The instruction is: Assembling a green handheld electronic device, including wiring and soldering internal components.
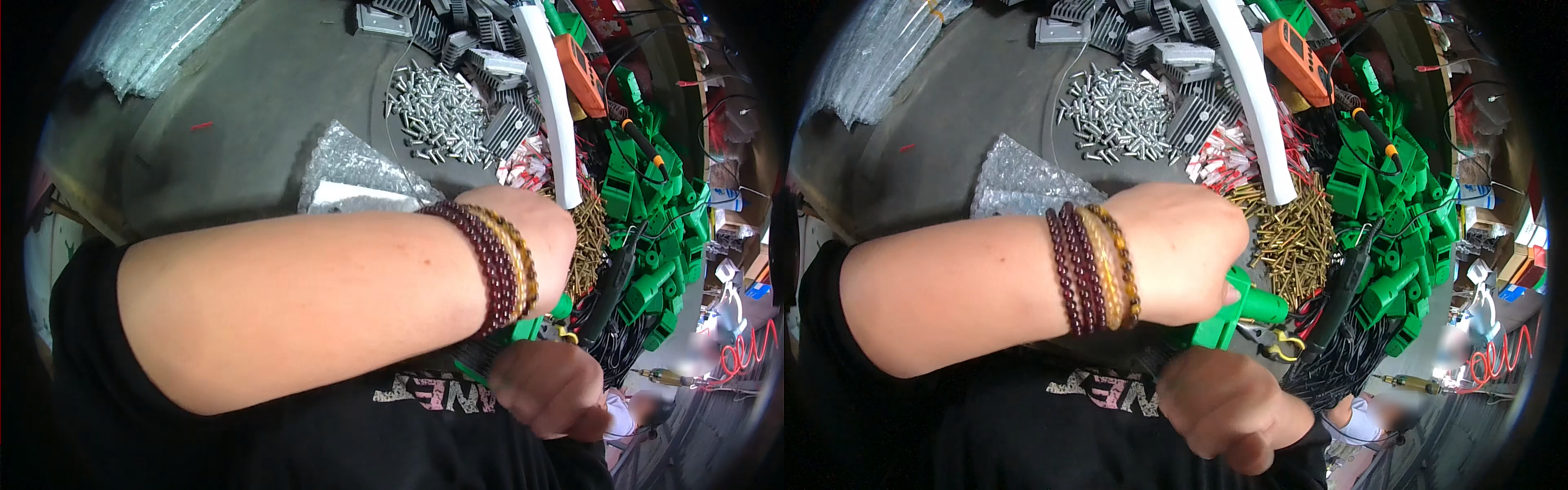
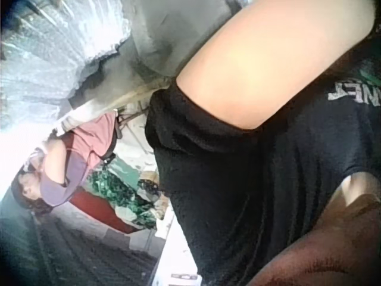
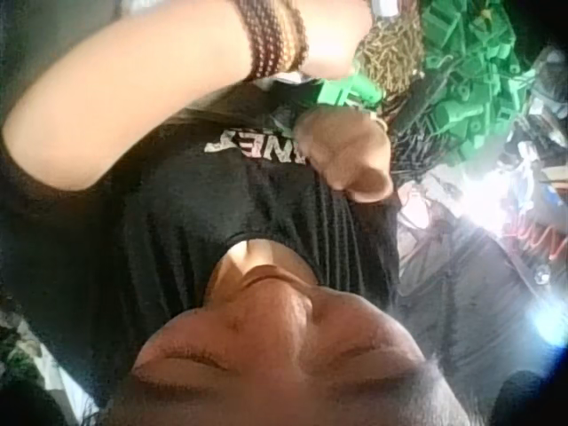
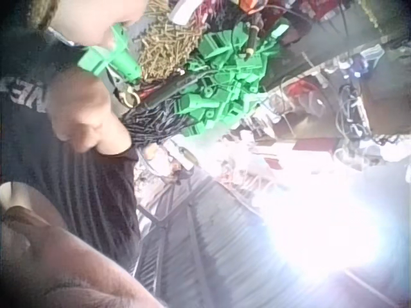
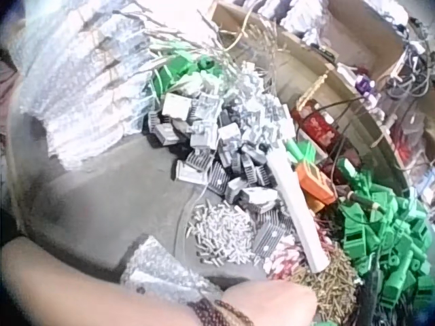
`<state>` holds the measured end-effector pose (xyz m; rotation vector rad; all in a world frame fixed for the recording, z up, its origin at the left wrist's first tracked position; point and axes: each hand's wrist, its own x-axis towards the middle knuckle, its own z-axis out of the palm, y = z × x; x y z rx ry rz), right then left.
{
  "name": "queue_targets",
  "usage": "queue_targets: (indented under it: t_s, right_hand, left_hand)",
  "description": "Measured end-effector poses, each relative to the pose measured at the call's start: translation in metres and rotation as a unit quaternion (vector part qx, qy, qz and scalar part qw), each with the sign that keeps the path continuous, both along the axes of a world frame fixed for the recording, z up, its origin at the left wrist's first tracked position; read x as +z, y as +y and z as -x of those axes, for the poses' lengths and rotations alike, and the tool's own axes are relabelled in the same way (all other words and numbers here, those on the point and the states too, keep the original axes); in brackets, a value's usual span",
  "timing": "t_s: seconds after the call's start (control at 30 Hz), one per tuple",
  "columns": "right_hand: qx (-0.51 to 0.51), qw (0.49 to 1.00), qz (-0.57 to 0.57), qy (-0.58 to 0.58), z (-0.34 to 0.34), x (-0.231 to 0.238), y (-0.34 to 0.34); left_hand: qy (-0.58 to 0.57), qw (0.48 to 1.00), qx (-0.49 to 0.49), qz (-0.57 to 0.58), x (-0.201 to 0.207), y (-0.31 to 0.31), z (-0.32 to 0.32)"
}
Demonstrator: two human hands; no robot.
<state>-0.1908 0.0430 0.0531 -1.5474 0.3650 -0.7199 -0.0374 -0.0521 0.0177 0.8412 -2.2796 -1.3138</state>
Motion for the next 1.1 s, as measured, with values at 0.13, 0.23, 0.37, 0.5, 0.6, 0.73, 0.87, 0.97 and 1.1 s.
queue_targets:
  t_s: [0.13, 0.23, 0.37, 0.5, 0.6, 0.73, 0.87, 0.97, 1.1]
  right_hand:
    - [-0.179, 0.978, 0.029, 0.103, 0.023, -0.004, 0.022]
    - [-0.336, 0.938, 0.041, 0.073, 0.077, 0.001, 0.027]
    - [-0.329, 0.671, 0.280, 0.602, 0.153, -0.004, 0.075]
    - [-0.368, 0.594, 0.325, 0.637, 0.164, -0.041, 0.098]
    - [-0.389, 0.644, 0.310, 0.581, 0.166, -0.047, 0.096]
    - [-0.430, 0.620, 0.274, 0.596, 0.170, -0.046, 0.095]
    - [-0.461, 0.610, 0.334, 0.551, 0.184, -0.022, 0.082]
    - [-0.525, 0.514, 0.356, 0.578, 0.221, -0.018, 0.057]
    - [-0.601, 0.546, 0.207, 0.545, 0.240, -0.046, 0.028]
  left_hand:
    - [0.007, 1.000, 0.020, 0.023, -0.012, -0.002, -0.001]
    - [-0.002, 0.999, 0.047, 0.012, -0.015, 0.009, -0.013]
    - [0.006, 1.000, -0.007, 0.015, -0.019, -0.008, 0.004]
    - [-0.037, 0.999, -0.012, 0.028, -0.011, 0.001, -0.009]
    - [0.038, 0.998, -0.001, 0.040, -0.022, 0.009, -0.013]
    - [0.008, 0.998, -0.004, 0.058, -0.016, 0.006, -0.013]
    - [-0.001, 0.998, -0.014, 0.063, -0.010, 0.006, -0.014]
    - [0.007, 0.999, -0.015, 0.047, -0.010, 0.005, -0.012]
    - [0.004, 0.999, -0.020, 0.027, -0.011, 0.006, -0.010]
